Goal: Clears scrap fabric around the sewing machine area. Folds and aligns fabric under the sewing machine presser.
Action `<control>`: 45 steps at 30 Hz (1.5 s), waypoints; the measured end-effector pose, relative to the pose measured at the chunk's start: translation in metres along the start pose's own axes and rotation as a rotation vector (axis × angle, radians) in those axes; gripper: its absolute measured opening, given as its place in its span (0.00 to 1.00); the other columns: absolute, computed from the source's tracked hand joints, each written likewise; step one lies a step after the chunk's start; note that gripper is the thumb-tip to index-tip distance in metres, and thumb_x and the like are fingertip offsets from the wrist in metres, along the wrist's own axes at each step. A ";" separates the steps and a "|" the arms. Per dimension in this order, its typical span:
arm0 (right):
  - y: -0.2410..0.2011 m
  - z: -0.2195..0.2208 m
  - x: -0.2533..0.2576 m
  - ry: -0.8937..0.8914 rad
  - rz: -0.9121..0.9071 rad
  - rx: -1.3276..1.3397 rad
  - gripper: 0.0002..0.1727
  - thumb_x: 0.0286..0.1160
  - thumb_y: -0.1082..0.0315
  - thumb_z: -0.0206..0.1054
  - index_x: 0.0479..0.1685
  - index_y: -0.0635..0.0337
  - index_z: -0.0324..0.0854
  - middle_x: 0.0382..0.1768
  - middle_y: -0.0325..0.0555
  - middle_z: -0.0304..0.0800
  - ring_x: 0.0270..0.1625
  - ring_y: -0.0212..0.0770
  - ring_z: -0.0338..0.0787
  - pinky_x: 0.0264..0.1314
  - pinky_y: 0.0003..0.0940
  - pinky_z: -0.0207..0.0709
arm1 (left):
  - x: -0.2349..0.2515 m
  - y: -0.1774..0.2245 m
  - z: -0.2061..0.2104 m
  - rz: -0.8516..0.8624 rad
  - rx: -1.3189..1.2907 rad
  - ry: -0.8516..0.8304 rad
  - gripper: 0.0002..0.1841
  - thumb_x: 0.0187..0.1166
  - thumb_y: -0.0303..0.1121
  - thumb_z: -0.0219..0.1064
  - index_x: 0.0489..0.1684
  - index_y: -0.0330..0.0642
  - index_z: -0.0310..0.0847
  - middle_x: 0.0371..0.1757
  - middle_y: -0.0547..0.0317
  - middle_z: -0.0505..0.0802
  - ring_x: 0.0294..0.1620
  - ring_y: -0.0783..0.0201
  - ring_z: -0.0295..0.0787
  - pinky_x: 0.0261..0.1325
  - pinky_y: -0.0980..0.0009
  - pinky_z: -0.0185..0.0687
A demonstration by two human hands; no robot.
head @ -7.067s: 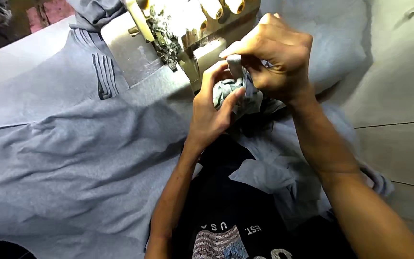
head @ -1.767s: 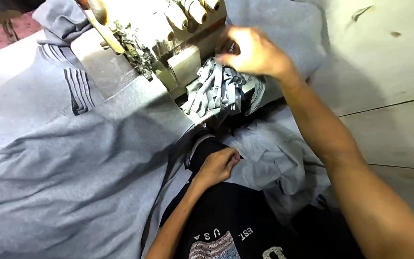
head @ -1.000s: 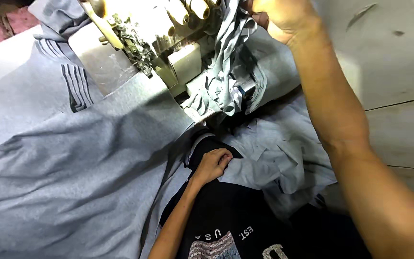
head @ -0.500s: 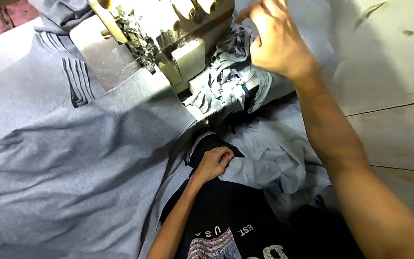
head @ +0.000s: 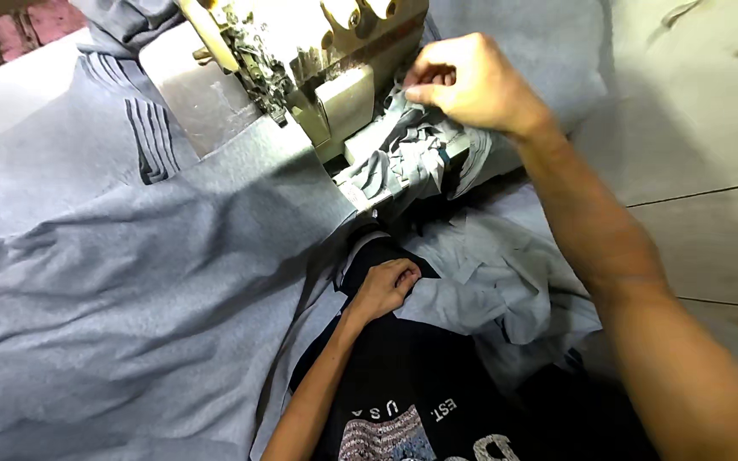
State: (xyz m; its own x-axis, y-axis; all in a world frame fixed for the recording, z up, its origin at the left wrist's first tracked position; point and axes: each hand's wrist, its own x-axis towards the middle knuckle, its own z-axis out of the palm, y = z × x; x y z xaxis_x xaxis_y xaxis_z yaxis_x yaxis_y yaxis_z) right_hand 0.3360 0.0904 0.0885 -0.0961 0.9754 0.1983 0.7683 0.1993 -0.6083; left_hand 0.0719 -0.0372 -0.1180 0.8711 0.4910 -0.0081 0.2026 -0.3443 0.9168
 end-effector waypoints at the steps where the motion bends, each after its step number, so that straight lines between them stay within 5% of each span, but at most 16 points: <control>1: 0.001 -0.009 0.003 0.011 -0.012 0.019 0.10 0.80 0.62 0.68 0.47 0.57 0.89 0.41 0.41 0.91 0.40 0.29 0.87 0.47 0.29 0.82 | 0.000 0.000 0.000 0.000 0.000 0.001 0.13 0.88 0.36 0.59 0.51 0.39 0.89 0.43 0.54 0.94 0.44 0.64 0.91 0.54 0.65 0.86; 6: -0.007 -0.038 0.013 0.055 -0.016 0.166 0.09 0.82 0.62 0.68 0.49 0.56 0.87 0.42 0.35 0.91 0.44 0.23 0.90 0.53 0.21 0.85 | -0.001 -0.001 0.000 0.004 -0.002 0.007 0.13 0.87 0.36 0.59 0.51 0.40 0.89 0.43 0.54 0.94 0.43 0.65 0.90 0.53 0.66 0.86; 14: -0.024 -0.037 0.020 0.085 -0.062 0.199 0.10 0.81 0.63 0.68 0.51 0.59 0.87 0.42 0.36 0.93 0.44 0.25 0.91 0.53 0.24 0.86 | 0.000 0.001 0.000 -0.012 -0.002 0.005 0.13 0.87 0.37 0.59 0.51 0.40 0.89 0.43 0.55 0.94 0.43 0.66 0.90 0.52 0.68 0.86; 17: -0.023 -0.008 0.015 -0.075 -0.045 -0.021 0.13 0.79 0.68 0.65 0.58 0.63 0.83 0.46 0.47 0.91 0.44 0.39 0.91 0.53 0.40 0.85 | 0.000 0.000 0.000 -0.010 0.002 0.000 0.14 0.88 0.37 0.59 0.51 0.40 0.89 0.43 0.55 0.94 0.43 0.65 0.90 0.53 0.68 0.85; 21: -0.006 0.041 0.000 -0.333 -0.111 -0.328 0.20 0.67 0.66 0.71 0.62 0.47 0.84 0.53 0.49 0.87 0.60 0.55 0.86 0.61 0.58 0.79 | 0.000 0.000 0.000 0.003 0.005 0.006 0.14 0.88 0.37 0.59 0.51 0.40 0.89 0.43 0.55 0.94 0.42 0.66 0.90 0.52 0.68 0.85; 24: -0.001 0.054 -0.003 -0.260 -0.193 -0.451 0.15 0.69 0.69 0.69 0.56 0.50 0.86 0.49 0.53 0.86 0.60 0.60 0.84 0.58 0.58 0.77 | -0.001 -0.001 0.001 0.009 0.004 0.005 0.13 0.88 0.37 0.59 0.51 0.40 0.89 0.43 0.55 0.94 0.43 0.66 0.90 0.53 0.68 0.85; 27: 0.005 0.039 0.006 -0.184 -0.180 -0.302 0.12 0.70 0.75 0.66 0.50 0.56 0.88 0.47 0.53 0.90 0.60 0.57 0.88 0.64 0.57 0.79 | -0.001 0.000 0.000 0.000 0.007 0.000 0.14 0.88 0.37 0.59 0.51 0.40 0.89 0.43 0.55 0.94 0.44 0.65 0.90 0.53 0.67 0.86; 32: 0.016 0.001 0.016 -0.065 -0.134 -0.147 0.08 0.76 0.71 0.68 0.48 0.59 0.89 0.50 0.51 0.91 0.57 0.45 0.90 0.67 0.45 0.80 | 0.000 0.000 0.000 0.001 0.005 -0.001 0.14 0.88 0.37 0.58 0.51 0.40 0.89 0.44 0.54 0.94 0.44 0.65 0.91 0.54 0.66 0.86; 38: 0.017 -0.024 0.021 0.052 -0.051 -0.247 0.11 0.80 0.68 0.65 0.52 0.58 0.89 0.51 0.52 0.91 0.57 0.47 0.88 0.66 0.45 0.78 | 0.000 -0.001 0.000 0.011 -0.003 -0.003 0.14 0.88 0.36 0.58 0.52 0.39 0.89 0.44 0.54 0.94 0.43 0.65 0.91 0.53 0.67 0.86; 41: 0.007 -0.027 0.020 0.098 0.028 -0.408 0.13 0.80 0.68 0.62 0.57 0.57 0.87 0.60 0.57 0.87 0.70 0.56 0.83 0.73 0.54 0.74 | -0.001 -0.001 0.000 0.001 0.000 0.000 0.14 0.88 0.37 0.58 0.51 0.40 0.89 0.43 0.54 0.94 0.43 0.65 0.90 0.53 0.67 0.86; 45: -0.028 0.007 -0.001 0.082 0.022 -0.572 0.20 0.76 0.63 0.64 0.65 0.60 0.81 0.70 0.69 0.75 0.74 0.68 0.76 0.68 0.59 0.77 | 0.000 -0.003 0.000 0.004 0.001 0.002 0.14 0.88 0.37 0.58 0.51 0.40 0.89 0.43 0.55 0.94 0.43 0.65 0.90 0.52 0.68 0.86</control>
State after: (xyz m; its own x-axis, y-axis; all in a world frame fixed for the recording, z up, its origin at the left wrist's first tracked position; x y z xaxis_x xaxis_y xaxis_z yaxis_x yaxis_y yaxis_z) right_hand 0.3100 0.0846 0.0996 -0.0445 0.9637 0.2631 0.9916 0.0746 -0.1056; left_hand 0.0716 -0.0360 -0.1204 0.8712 0.4910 -0.0035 0.1996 -0.3475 0.9162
